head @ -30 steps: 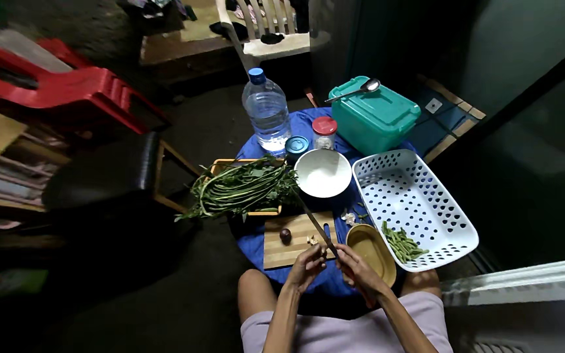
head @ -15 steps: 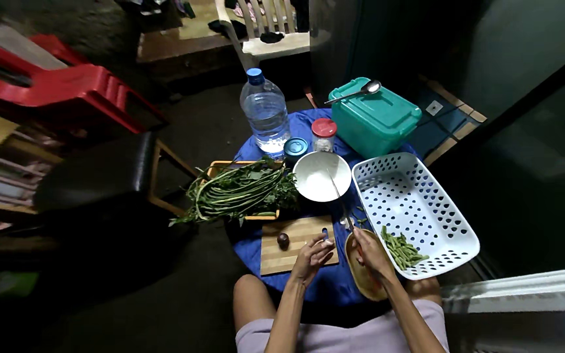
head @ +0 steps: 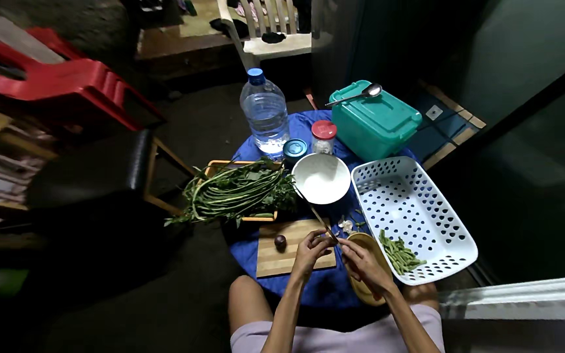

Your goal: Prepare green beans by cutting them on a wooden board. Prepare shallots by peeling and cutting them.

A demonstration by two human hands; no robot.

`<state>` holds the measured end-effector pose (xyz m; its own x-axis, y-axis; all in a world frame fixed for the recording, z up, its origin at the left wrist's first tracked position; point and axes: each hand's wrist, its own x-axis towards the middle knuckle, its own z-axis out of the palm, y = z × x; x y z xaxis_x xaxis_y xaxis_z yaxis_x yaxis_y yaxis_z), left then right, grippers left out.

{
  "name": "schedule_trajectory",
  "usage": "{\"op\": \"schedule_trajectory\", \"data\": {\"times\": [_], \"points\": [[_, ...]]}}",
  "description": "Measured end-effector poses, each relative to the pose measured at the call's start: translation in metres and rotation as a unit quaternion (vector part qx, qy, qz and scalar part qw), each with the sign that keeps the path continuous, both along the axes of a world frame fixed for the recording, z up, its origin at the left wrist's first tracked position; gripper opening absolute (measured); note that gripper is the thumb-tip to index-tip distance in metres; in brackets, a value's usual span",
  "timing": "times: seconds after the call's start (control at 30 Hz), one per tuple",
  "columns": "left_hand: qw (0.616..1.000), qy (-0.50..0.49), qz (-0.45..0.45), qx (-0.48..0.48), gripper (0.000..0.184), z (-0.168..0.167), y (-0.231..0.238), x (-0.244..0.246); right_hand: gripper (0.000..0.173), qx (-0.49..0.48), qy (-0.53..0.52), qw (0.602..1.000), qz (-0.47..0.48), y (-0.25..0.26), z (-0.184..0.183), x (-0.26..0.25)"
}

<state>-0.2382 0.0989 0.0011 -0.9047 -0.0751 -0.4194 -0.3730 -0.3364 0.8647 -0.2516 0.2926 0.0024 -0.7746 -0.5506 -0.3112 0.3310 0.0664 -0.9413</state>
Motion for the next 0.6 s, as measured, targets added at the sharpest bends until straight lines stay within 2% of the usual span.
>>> {"op": "schedule_trajectory", "data": {"times": [0.17, 0.47, 0.6], "points": [[0.999, 0.016, -0.002, -0.039, 0.043, 0.0046, 0.0021, 0.0019, 0.044, 0.002, 0.002, 1.0, 0.004, -0.0006, -0.0003, 0.0016], [0.998, 0.044, -0.007, -0.041, 0.052, 0.0016, -0.0012, 0.0056, 0.046, -0.011, -0.019, 1.0, 0.005, -0.0026, 0.0048, 0.0033], [0.997, 0.053, -0.004, -0.05, 0.054, 0.0024, -0.0022, 0.0071, 0.043, 0.01, 0.011, 1.0, -0.003, -0.0071, 0.0067, 0.0049]]}}
